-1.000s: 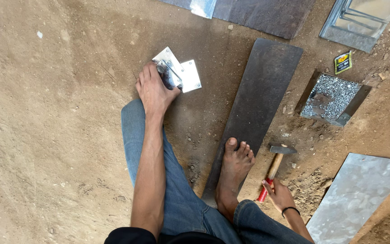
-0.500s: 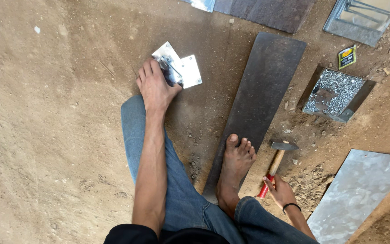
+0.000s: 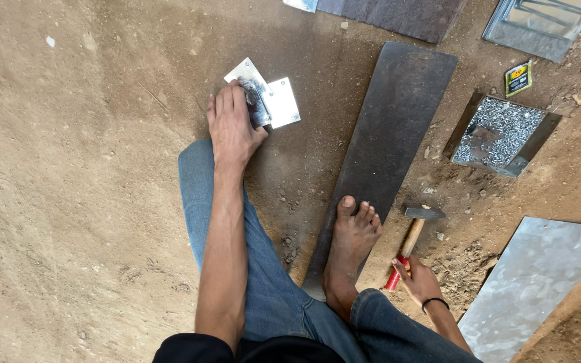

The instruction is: The person sits on the ground and shapes small rectangular metal pieces, holding each piece on a steel bar with a punch and striking it with a hammer. Finished pieces are stacked in a pile beside the work area.

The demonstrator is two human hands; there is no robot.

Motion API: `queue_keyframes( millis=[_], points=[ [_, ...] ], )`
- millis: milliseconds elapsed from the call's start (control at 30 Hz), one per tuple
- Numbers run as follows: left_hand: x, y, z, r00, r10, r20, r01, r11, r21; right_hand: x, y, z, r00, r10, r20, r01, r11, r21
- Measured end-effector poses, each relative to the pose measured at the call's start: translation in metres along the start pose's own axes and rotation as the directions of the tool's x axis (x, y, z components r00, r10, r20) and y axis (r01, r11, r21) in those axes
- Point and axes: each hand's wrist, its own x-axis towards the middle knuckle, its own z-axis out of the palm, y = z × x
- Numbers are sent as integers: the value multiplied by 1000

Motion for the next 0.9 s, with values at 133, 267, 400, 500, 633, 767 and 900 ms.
queue_keyframes(
  millis=[133,267,400,500,633,767,900],
  points=[
    [-3,-3,0,995,-90,54,96,987,-126,-1,0,0,1000,23,18,-23,1000,5],
    [0,-6,0,998,-64,-1,63,991,-122,-2,1,1,1000,-25,-17,25,1000,10],
    [2,-9,4,998,-18,-58,12,996,-87,-1,1,2,1000,-20,-18,20,1000,1],
    [3,-8,8,994,-38,-107,15,979,-205,0,1,2,1000,-20,-18,21,999,28],
    [16,-9,9,975,-46,-219,-26,948,-316,-4,0,1,1000,-8,-13,8,1000,8],
    [23,-11,5,985,-45,-165,4,970,-241,-9,-1,0,1000,-2,-21,2,1000,10],
    [21,-10,7,988,-49,-147,13,971,-237,-9,0,1,1000,22,2,-22,999,36]
  ],
)
